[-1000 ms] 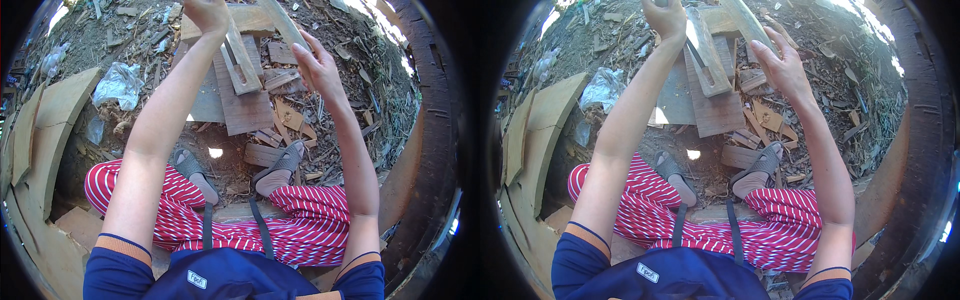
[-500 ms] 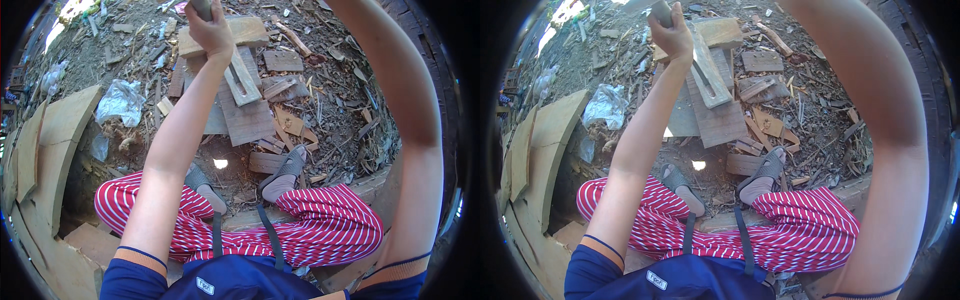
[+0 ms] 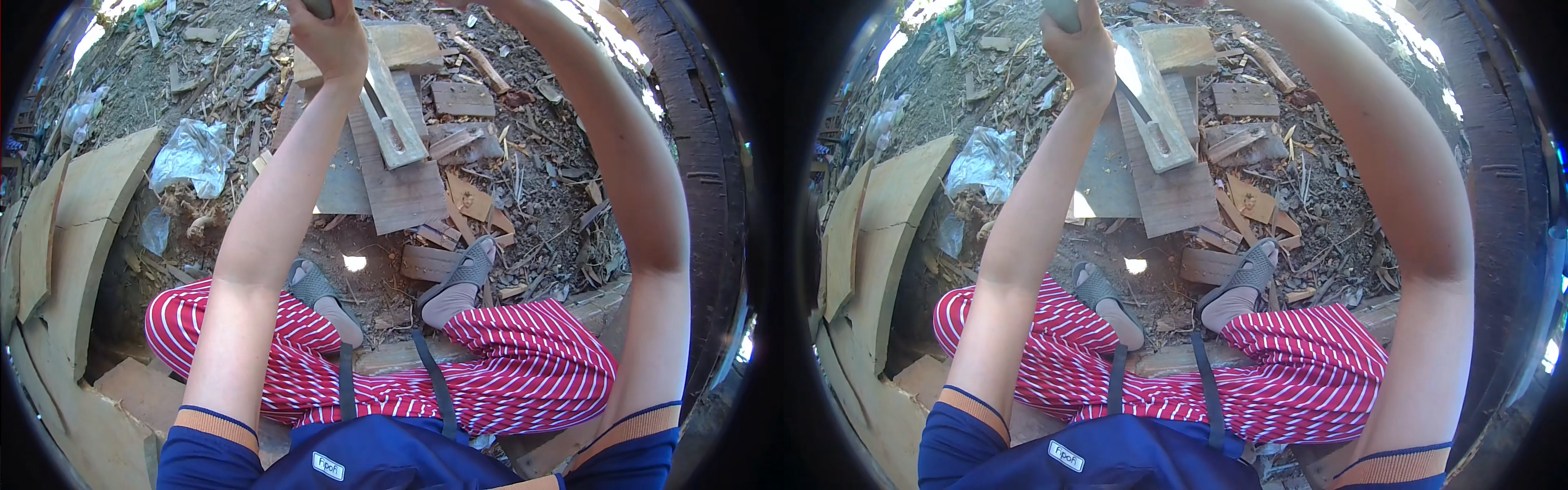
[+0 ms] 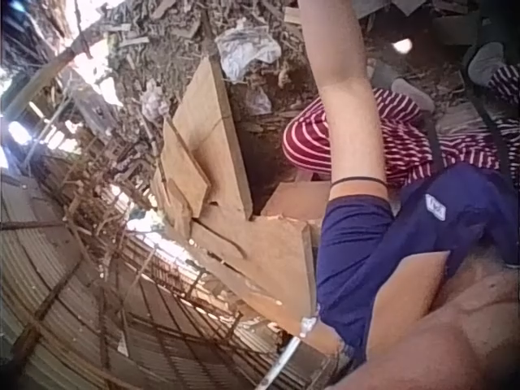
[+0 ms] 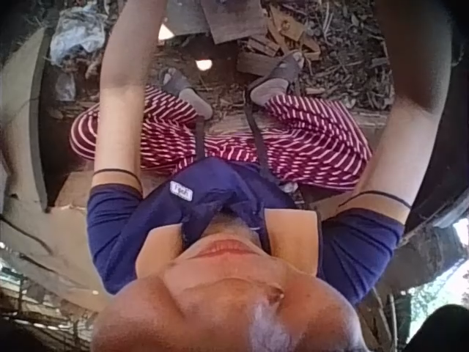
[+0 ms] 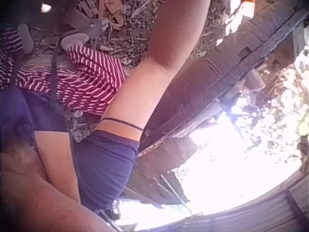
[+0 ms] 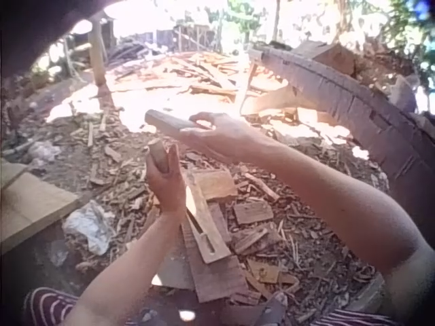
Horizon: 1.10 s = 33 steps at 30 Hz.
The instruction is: The person carves a wooden block using a chisel and a hammer.
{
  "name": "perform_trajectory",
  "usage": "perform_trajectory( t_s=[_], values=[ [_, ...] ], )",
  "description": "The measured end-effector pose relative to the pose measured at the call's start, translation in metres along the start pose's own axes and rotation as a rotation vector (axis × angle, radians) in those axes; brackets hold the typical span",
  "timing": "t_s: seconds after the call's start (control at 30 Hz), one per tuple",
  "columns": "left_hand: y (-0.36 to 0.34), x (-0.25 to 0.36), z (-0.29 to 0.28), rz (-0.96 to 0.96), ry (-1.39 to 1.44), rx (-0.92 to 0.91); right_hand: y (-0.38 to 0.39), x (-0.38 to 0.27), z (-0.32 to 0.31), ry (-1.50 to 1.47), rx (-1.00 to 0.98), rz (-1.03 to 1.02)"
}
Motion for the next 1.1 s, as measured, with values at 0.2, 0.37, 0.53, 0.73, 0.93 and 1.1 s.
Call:
perform_trajectory(
  t_s=[0.2,0.37,0.53,0.73,0.93,1.1],
  values=[
    [0.002,-0.001,-0.002,0.114,0.018,0.056,0.007,0.004,0.001,-0.053,0.007,-0.03],
    [0.005,-0.001,0.007,-0.027,-0.063,-0.073,0.015,0.013,-0.01,-0.132,0.009,0.05],
    [0.0,0.001,0.002,0.044,-0.043,-0.067,0.022,-0.002,-0.004,-0.108,0.027,-0.01],
    [0.002,0.006,-0.006,0.021,0.03,0.007,-0.001,0.011,-0.001,-0.167,0.005,0.097],
    [0.001,-0.002,0.004,0.008,0.024,-0.089,-0.003,0.006,-0.002,-0.177,0.03,0.078],
    [0.01,0.004,0.006,-0.047,0.116,-0.083,0.006,-0.012,-0.008,-0.241,0.015,0.061]
  ],
)
Point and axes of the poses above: each hand's wrist, its own y-axis away from the middle knuckle, its own z-axis out of the palm, x = y × z, the point moved 8 cm from there along -y, towards the middle knuckle, and after that the axes turned 13 degrees about -y, right-handed, at the moved point
